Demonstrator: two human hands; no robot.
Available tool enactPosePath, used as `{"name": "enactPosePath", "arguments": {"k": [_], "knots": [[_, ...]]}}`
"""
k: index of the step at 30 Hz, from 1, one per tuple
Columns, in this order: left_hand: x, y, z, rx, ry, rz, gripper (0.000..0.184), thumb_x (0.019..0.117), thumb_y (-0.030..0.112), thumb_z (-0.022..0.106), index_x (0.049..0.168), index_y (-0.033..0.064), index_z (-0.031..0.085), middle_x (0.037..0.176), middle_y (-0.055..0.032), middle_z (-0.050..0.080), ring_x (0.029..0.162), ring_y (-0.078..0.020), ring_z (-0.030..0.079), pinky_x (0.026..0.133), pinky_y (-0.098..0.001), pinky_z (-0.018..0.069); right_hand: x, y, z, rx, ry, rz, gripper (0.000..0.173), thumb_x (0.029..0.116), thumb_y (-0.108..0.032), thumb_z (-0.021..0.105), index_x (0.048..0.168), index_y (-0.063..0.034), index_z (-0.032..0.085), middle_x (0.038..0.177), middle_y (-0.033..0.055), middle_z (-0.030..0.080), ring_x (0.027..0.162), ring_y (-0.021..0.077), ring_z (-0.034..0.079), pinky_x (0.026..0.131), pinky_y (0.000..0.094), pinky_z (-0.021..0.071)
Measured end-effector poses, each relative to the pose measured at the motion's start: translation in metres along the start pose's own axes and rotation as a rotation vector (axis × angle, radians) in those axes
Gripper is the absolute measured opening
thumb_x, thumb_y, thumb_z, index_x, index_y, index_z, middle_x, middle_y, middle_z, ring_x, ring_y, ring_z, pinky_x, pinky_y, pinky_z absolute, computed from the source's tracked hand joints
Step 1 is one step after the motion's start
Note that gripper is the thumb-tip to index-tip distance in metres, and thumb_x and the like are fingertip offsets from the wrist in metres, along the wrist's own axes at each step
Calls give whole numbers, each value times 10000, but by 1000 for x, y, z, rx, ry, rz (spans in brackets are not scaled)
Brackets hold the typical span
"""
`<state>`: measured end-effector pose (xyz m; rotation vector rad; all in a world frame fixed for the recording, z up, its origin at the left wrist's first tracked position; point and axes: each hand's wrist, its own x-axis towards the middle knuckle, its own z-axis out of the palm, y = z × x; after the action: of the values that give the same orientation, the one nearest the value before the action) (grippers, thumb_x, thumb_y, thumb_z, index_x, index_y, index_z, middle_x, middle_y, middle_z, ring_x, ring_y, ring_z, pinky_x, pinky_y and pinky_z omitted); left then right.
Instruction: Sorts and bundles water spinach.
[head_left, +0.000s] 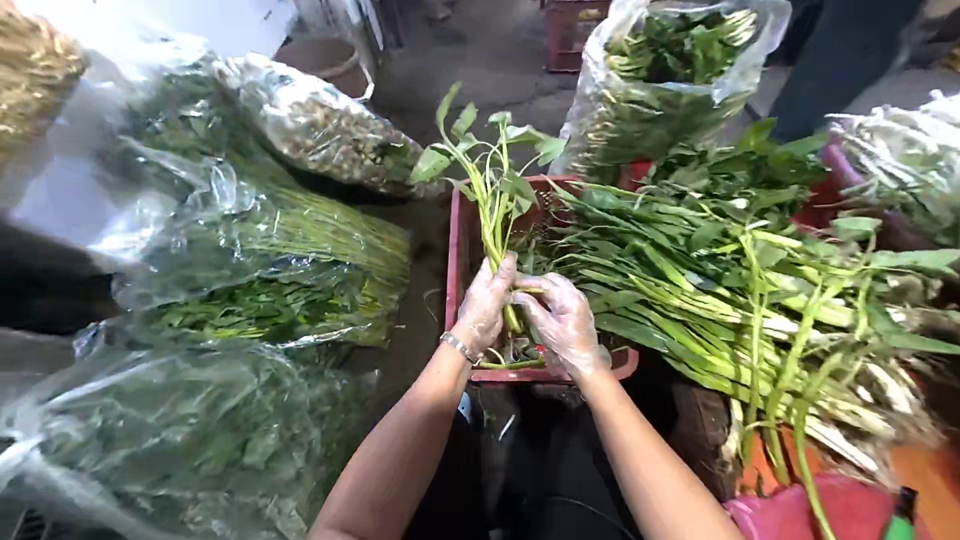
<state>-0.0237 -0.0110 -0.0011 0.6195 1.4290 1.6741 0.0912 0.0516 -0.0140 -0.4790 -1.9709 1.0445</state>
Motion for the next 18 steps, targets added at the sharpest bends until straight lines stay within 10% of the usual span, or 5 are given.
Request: {"name": "enactPosePath", "arguments": {"k": [7, 12, 18], "knots": [[7, -4, -12, -152, 74, -101, 378, 1120, 316, 368, 1424, 116, 471, 1143, -57, 629, 984, -127, 617, 857, -339, 536, 8, -1, 32, 312, 18, 58, 148, 916, -31, 697, 1048, 18, 743, 1128, 101, 699, 1084, 131, 656, 957, 307, 558], [10, -3, -8, -283, 116, -157, 289, 1117, 354, 363, 996, 175, 553, 650, 68, 486, 526, -42, 483, 495, -196, 454, 0, -4, 24, 148, -78, -64, 115, 917, 23, 655, 973, 26, 755, 1031, 125, 750, 1008, 171, 718, 931, 340, 591], [41, -2, -36, -466, 174, -105, 200, 1117, 333, 364, 1012, 210, 482, 606, 93, 437, 485, -38, 473, 499, -198, 481, -38, -34, -13, -246, -201, -248, 200, 954, -29, 578, 994, -32, 774, 980, 118, 767, 966, 241, 734, 926, 395, 578]]}}
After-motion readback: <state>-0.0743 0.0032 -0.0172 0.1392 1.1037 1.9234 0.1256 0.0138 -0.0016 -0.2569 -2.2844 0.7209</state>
